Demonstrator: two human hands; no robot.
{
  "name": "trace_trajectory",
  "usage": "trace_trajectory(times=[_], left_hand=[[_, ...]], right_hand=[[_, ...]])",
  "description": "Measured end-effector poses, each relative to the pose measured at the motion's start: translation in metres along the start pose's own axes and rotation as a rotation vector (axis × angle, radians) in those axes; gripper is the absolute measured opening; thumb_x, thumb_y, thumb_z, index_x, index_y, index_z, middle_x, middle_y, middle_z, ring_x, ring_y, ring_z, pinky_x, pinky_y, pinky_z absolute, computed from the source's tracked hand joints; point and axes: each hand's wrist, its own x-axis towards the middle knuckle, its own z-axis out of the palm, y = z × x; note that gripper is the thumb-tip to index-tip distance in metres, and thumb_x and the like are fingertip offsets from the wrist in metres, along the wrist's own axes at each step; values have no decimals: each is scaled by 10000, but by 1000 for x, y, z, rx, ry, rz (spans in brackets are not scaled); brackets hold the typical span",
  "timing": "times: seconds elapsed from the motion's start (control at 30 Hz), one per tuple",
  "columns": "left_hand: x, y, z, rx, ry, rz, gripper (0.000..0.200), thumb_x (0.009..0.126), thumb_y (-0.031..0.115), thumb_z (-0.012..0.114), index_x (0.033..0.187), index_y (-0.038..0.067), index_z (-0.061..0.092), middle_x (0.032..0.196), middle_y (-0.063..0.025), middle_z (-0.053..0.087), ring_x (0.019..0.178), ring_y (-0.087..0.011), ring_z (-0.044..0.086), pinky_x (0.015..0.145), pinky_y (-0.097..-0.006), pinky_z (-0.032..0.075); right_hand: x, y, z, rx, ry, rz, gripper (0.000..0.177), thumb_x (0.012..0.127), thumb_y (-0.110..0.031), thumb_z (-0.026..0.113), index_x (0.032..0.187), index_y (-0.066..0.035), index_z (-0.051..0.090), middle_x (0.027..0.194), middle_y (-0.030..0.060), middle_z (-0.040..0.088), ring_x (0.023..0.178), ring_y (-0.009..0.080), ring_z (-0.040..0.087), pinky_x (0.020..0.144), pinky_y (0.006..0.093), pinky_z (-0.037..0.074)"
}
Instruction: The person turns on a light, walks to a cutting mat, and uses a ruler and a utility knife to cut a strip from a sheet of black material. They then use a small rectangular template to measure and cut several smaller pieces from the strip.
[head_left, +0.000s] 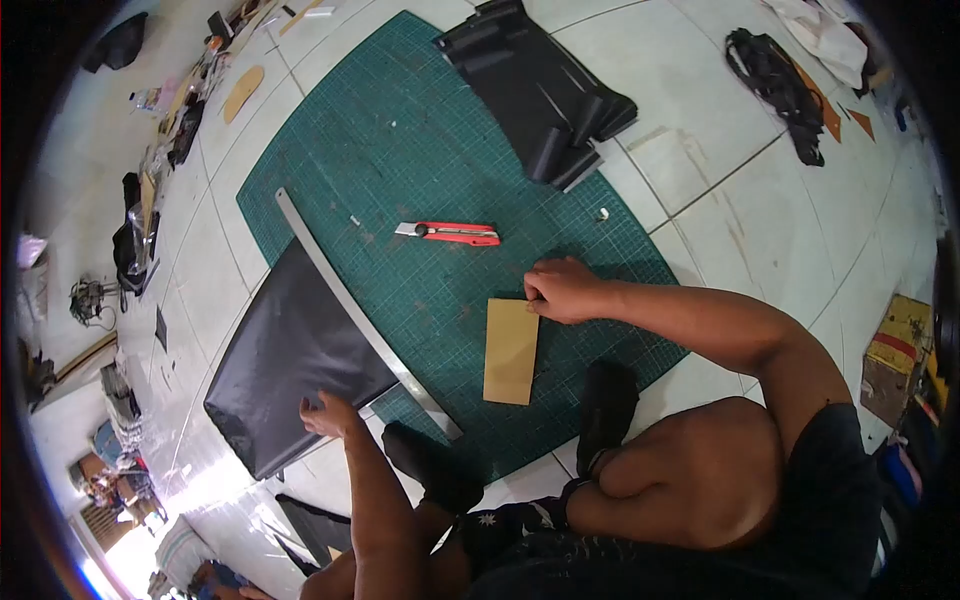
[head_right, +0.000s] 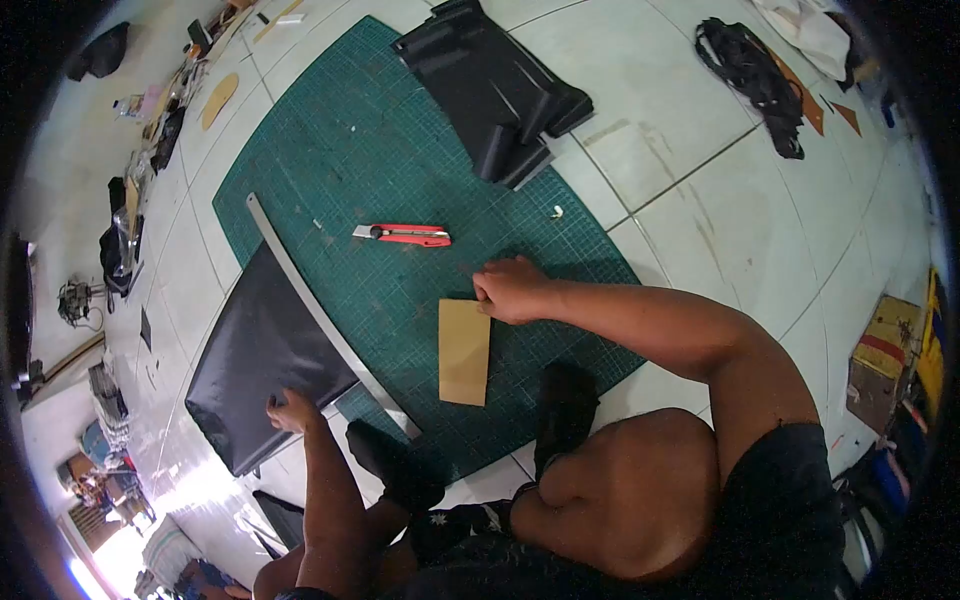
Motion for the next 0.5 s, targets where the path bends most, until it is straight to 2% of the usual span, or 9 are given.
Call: trace_trajectory(times=[0.1,0.2,0.27,0.3,0.37,0.4,0.5], left_hand=[[-7,30,30,-260,-140,278,382,897,166,711,1228,-6,625,1135,-187,580,1015,-322,592,918,-448,496],[-28,73,54,-532,-492,346,379,895,134,713,1237,-2,624,1119,-180,577,973,-281,583,883,-404,494],[-54,113,44,-550,-611,432,374,896,142,714,1232,1,632,1129,-173,580,981,-270,586,875,-386,497],[-64,128,41,-506,-645,509,375,897,146,714,1233,3,632,1138,-170,582,989,-271,589,872,-381,502],[-82,155,37,-561,-754,499,382,899,157,714,1248,24,630,1147,-162,587,1004,-282,598,861,-389,515],[-91,164,38,-556,-756,600,403,898,159,717,1269,35,621,1152,-165,585,1008,-289,602,853,-392,520],[-116,188,30,-571,-866,853,468,894,161,723,1333,67,588,1165,-182,576,989,-305,605,851,-407,526]], right_hand=[[-17,-5,-39,142,12,-67,326,1016,-301,622,1176,-19,584,989,131,590,861,296,588,782,439,499],[-45,-37,-132,486,-310,306,441,997,-318,664,1324,-37,570,1054,121,591,949,288,579,850,421,499],[-52,9,-154,512,-301,171,367,981,-372,670,1014,-13,605,933,175,591,804,324,607,729,435,509],[-60,3,-164,401,-253,260,357,971,-354,683,1044,-12,611,974,182,601,852,330,612,756,444,511],[-81,-25,-179,194,-143,431,352,951,-318,707,1103,-11,624,1055,195,621,946,342,621,811,463,514],[-81,-21,-164,84,-119,348,580,967,-318,713,1443,-63,503,1194,142,605,1138,309,573,947,421,497],[-79,-27,-102,-237,55,-113,699,948,-267,740,1528,-88,392,1396,158,542,1296,335,521,1058,458,474]])
